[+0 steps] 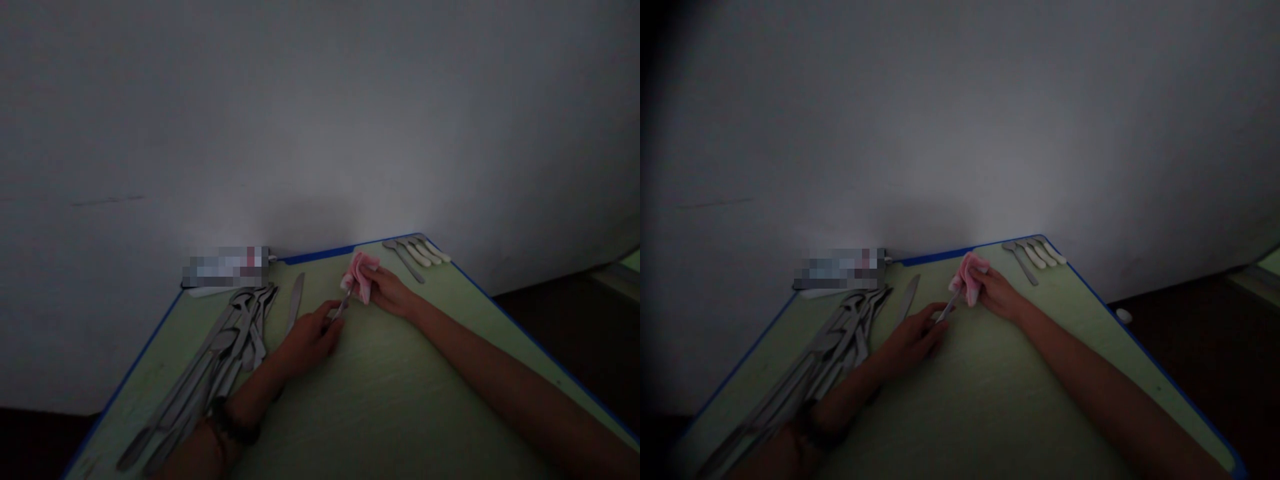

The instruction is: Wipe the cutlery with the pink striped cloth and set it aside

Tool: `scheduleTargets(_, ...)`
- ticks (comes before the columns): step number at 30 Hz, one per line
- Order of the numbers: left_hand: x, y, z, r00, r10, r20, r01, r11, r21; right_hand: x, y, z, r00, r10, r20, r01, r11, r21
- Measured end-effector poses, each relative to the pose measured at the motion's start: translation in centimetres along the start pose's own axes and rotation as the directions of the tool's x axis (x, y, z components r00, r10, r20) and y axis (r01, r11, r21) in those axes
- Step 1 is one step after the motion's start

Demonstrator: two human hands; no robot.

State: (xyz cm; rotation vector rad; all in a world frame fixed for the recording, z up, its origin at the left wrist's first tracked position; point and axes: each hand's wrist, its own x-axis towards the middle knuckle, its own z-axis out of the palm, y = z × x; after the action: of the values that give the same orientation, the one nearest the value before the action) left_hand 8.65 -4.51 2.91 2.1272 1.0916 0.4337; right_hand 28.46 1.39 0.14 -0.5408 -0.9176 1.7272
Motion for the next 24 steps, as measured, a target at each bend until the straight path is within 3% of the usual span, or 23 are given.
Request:
scheduleTargets(6,0.07,-0.13,0.02,0.999,-0.014,-0.031,0.017,0.997,0.082,-0.23,0.08,-0.24,0.997,-0.032,-0.076,0.034,0.999,0.033)
scheduleTargets(15,0.00,0.19,-0.07,0.998,0.020,-0.052,-0.019,1.000,0.020,-0.22,0.14,0.29,0.996,-0.066,-0.066,0.063,0.997,-0.048)
scheduleTargets(24,0.09,0.14,-0.05,0.998,-0.001,-0.058,0.004,0.999,0.053,-0.22,0.01,0.53,0.975,-0.113,-0.191,0.116,0.993,0.005)
